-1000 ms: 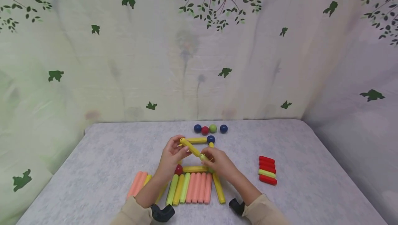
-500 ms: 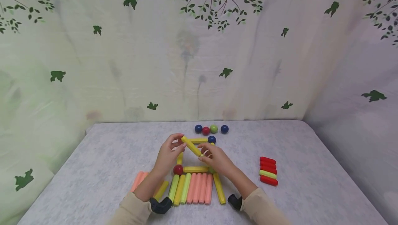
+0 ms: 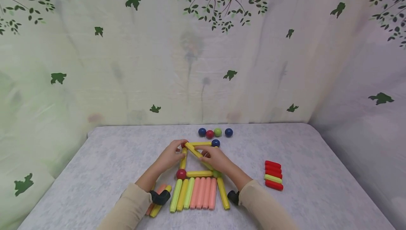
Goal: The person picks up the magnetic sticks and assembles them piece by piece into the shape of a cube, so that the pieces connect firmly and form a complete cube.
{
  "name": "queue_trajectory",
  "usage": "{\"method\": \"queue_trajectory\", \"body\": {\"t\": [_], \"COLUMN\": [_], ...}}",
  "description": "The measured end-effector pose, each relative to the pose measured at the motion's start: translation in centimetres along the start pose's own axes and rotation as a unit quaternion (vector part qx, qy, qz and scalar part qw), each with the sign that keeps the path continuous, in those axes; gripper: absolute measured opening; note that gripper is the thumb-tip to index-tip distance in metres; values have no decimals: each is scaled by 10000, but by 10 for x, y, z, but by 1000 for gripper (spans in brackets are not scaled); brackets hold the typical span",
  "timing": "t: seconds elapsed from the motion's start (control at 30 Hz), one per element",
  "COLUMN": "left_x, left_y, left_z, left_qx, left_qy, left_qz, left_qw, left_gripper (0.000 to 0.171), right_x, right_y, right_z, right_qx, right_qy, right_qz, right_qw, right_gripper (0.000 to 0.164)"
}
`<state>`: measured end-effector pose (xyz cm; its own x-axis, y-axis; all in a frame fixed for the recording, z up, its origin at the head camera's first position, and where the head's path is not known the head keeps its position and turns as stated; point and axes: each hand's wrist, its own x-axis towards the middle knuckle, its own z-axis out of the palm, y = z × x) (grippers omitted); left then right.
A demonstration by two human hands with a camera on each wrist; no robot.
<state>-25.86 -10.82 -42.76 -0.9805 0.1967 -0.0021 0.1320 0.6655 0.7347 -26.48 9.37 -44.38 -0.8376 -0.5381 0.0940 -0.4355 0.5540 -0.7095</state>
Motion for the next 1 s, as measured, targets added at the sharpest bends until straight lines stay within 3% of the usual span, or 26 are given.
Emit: {"method": "queue_trajectory", "body": {"t": [0.2,0.3,0.53,0.73,0.83,1.0], "left_x": [4,5,3,-1,-9,-36], "left_y": [-6,-7,-6,-8,-11,-26], "left_z": [5,6,6,1,-10,-41], "left_qx": [227,286,406,317,170,87], "left_qy": [-469,-586,-721,-834,-749,-288], "left_qz": [-687,-777,-513,-477,-400,182], "left_qw": [9963,9948,9952,9949,9962,9994], "left_gripper": [57,58,57,57,56,47], "right_x": [4,4,7,6,4,6], "right_y": [1,-1,-3,-5,-5,13], "right_z": [4,4,7,4,-6,-35], "right_qx": [-406,-460,-615,-628,-371,-53], "right_qy": [-107,-132,-242,-190,68,1001], "right_qz": [51,97,194,280,378,508], "right_qw": [9991,9988,9976,9975,9986,9937], "right_gripper": [36,36,35,34,34,39]}}
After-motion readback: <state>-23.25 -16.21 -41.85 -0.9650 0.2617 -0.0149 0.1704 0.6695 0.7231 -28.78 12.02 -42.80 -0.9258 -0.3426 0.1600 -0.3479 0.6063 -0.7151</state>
